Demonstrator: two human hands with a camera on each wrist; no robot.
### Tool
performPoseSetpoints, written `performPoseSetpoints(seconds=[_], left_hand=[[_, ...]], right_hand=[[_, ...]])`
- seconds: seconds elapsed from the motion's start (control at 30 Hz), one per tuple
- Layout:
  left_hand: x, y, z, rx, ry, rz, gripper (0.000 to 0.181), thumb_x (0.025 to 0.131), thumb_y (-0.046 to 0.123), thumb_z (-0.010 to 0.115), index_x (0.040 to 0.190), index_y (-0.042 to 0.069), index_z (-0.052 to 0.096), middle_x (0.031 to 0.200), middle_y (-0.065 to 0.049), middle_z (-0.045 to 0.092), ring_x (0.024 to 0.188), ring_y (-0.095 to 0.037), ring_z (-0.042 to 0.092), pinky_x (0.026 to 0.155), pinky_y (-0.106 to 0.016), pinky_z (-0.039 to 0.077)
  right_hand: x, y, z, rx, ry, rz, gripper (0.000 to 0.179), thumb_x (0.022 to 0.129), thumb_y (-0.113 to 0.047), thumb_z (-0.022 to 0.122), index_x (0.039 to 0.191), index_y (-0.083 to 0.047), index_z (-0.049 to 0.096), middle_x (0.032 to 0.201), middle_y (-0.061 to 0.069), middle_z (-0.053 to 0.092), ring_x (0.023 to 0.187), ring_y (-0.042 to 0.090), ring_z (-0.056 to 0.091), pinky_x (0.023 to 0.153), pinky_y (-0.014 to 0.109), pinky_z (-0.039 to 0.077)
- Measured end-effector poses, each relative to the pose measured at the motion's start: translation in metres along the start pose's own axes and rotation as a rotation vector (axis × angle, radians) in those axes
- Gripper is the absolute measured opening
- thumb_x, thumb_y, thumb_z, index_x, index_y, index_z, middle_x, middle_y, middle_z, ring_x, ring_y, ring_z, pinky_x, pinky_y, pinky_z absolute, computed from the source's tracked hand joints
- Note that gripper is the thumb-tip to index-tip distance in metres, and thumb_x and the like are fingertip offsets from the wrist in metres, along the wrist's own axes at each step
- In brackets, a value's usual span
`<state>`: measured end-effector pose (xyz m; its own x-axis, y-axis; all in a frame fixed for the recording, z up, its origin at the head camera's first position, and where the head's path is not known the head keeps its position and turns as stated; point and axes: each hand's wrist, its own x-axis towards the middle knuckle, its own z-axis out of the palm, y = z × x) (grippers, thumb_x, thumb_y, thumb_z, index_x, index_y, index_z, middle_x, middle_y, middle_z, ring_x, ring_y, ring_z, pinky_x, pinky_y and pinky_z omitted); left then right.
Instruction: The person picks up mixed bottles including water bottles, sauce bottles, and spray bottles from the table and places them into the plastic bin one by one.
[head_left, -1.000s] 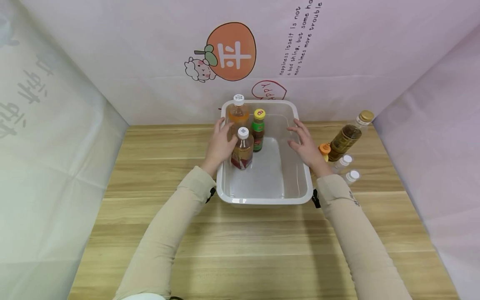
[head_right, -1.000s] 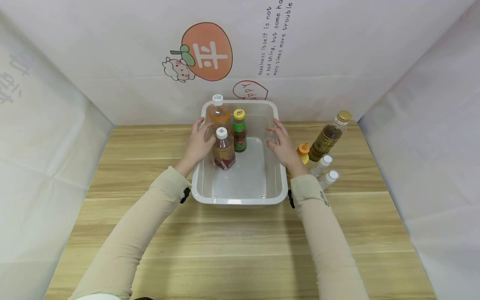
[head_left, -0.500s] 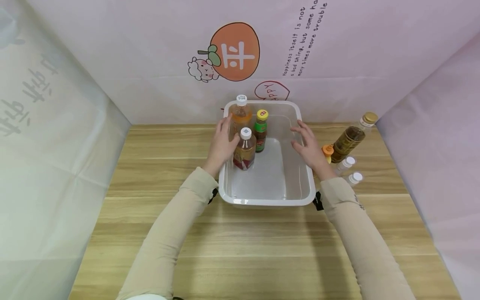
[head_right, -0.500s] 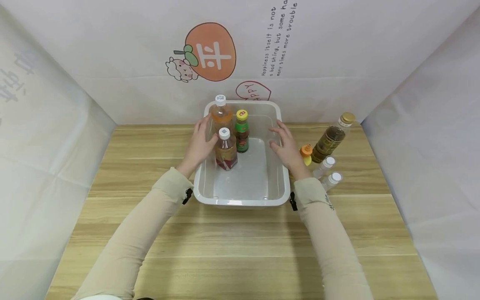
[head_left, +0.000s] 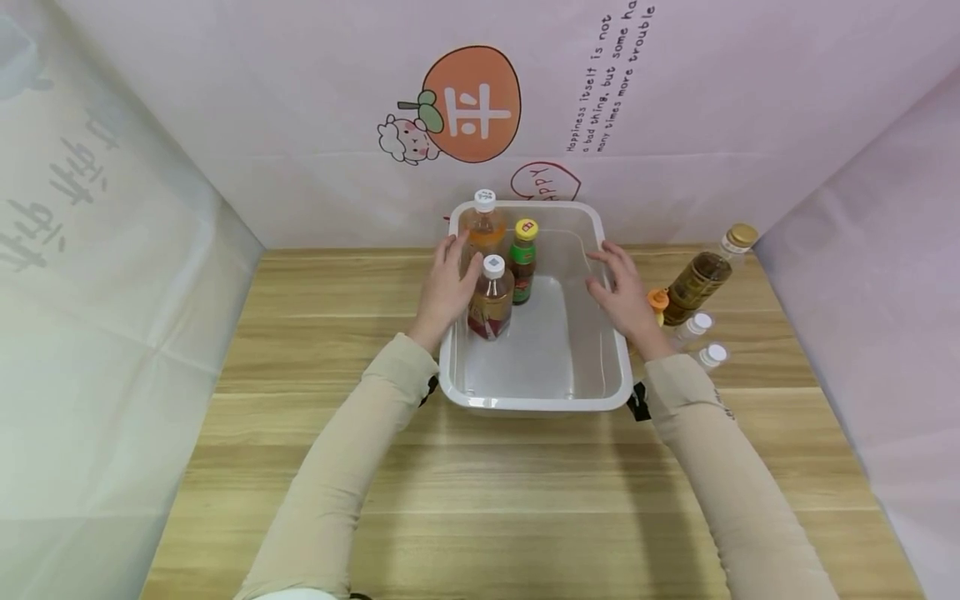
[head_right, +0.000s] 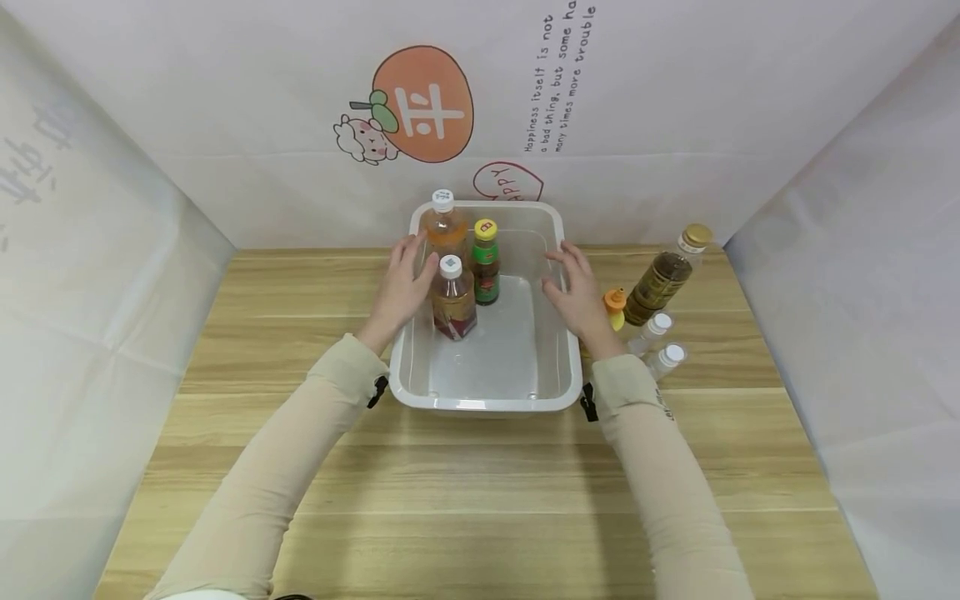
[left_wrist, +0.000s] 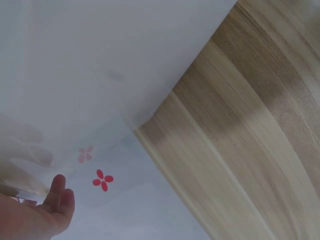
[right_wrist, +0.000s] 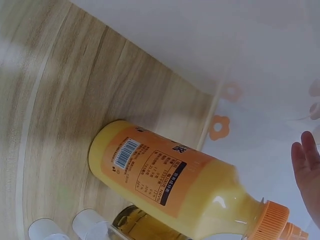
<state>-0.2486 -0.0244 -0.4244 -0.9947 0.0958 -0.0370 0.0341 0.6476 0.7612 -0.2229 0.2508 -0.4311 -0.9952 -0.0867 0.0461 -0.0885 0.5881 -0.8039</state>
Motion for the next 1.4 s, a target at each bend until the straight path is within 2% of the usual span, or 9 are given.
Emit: performPoseSetpoints(seconds=[0.23, 0.43, 0.63, 0.8, 0.87, 0.97, 1.07, 1.2, 1.4], left_hand=[[0.0, 0.002, -0.001, 0.071, 0.0, 0.004, 0.057, 0.101, 0.048, 0.031, 0.148, 0.018, 0.034, 0.161, -0.005, 0.017, 0.143, -0.034, 0.031, 0.114, -0.056, 0.029], [-0.001, 0.004, -0.001, 0.088, -0.003, -0.011, 0.056, 0.101, 0.048, 0.031, 0.148, 0.018, 0.035, 0.161, -0.004, 0.016, 0.142, -0.034, 0.032, 0.114, -0.056, 0.03], [-0.001, 0.002, 0.0, 0.073, -0.001, -0.016, 0.055, 0.101, 0.047, 0.032, 0.148, 0.018, 0.036, 0.161, -0.003, 0.016, 0.142, -0.034, 0.033, 0.114, -0.055, 0.032], [0.0, 0.002, 0.0, 0.077, -0.002, -0.021, 0.056, 0.1, 0.048, 0.032, 0.148, 0.019, 0.036, 0.161, -0.003, 0.015, 0.141, -0.034, 0.034, 0.113, -0.054, 0.033], [0.0, 0.003, 0.0, 0.081, -0.002, -0.018, 0.056, 0.1, 0.047, 0.033, 0.147, 0.018, 0.036, 0.161, -0.003, 0.016, 0.141, -0.034, 0.035, 0.112, -0.054, 0.034], [0.0, 0.003, 0.0, 0.087, -0.004, -0.016, 0.056, 0.1, 0.047, 0.033, 0.148, 0.018, 0.036, 0.161, -0.002, 0.016, 0.14, -0.033, 0.036, 0.111, -0.054, 0.036], [0.0, 0.002, 0.0, 0.09, -0.003, -0.015, 0.056, 0.1, 0.048, 0.033, 0.148, 0.018, 0.036, 0.161, -0.002, 0.016, 0.14, -0.033, 0.036, 0.111, -0.053, 0.036], [0.0, 0.002, 0.0, 0.087, 0.003, -0.014, 0.056, 0.1, 0.048, 0.032, 0.147, 0.018, 0.036, 0.161, -0.003, 0.016, 0.14, -0.033, 0.036, 0.112, -0.053, 0.035], [0.0, 0.002, 0.001, 0.086, 0.007, -0.009, 0.056, 0.1, 0.048, 0.033, 0.147, 0.017, 0.037, 0.161, -0.003, 0.016, 0.14, -0.033, 0.036, 0.113, -0.052, 0.035]], right_hand=[[0.0, -0.002, -0.001, -0.052, 0.012, -0.023, 0.048, 0.098, -0.025, 0.047, 0.14, -0.001, 0.041, 0.157, 0.018, 0.02, 0.141, 0.043, 0.027, 0.11, 0.061, 0.032], [0.001, -0.003, -0.004, -0.07, -0.01, -0.043, 0.05, 0.099, -0.026, 0.046, 0.141, 0.0, 0.039, 0.156, 0.021, 0.02, 0.137, 0.046, 0.03, 0.109, 0.062, 0.033], [0.0, -0.007, -0.02, -0.1, 0.011, -0.063, 0.049, 0.097, -0.019, 0.05, 0.14, 0.001, 0.039, 0.145, 0.028, 0.034, 0.129, 0.047, 0.039, 0.109, 0.061, 0.034], [-0.005, -0.006, -0.048, -0.1, 0.142, -0.048, 0.047, 0.096, -0.019, 0.052, 0.139, -0.001, 0.044, 0.14, 0.026, 0.044, 0.127, 0.044, 0.044, 0.108, 0.057, 0.036], [-0.007, -0.005, -0.059, -0.102, 0.227, -0.059, 0.044, 0.095, -0.017, 0.052, 0.136, -0.001, 0.048, 0.137, 0.026, 0.049, 0.123, 0.038, 0.049, 0.105, 0.05, 0.042], [-0.012, -0.006, -0.076, -0.095, 0.353, -0.031, 0.041, 0.093, -0.018, 0.053, 0.132, -0.005, 0.054, 0.129, 0.018, 0.056, 0.109, 0.016, 0.056, 0.096, 0.029, 0.048], [-0.014, -0.005, -0.09, -0.063, 0.482, -0.03, 0.036, 0.091, -0.016, 0.054, 0.125, -0.007, 0.06, 0.114, -0.001, 0.061, 0.095, -0.005, 0.051, 0.086, 0.014, 0.043], [-0.017, 0.0, -0.108, -0.022, 0.595, -0.047, 0.031, 0.089, -0.013, 0.055, 0.117, -0.01, 0.065, 0.102, -0.025, 0.051, 0.094, -0.012, 0.046, 0.088, 0.013, 0.038], [-0.02, 0.011, -0.124, -0.083, 0.656, 0.018, 0.033, 0.088, -0.014, 0.054, 0.119, -0.008, 0.064, 0.105, -0.028, 0.042, 0.097, -0.012, 0.038, 0.089, 0.014, 0.033]])
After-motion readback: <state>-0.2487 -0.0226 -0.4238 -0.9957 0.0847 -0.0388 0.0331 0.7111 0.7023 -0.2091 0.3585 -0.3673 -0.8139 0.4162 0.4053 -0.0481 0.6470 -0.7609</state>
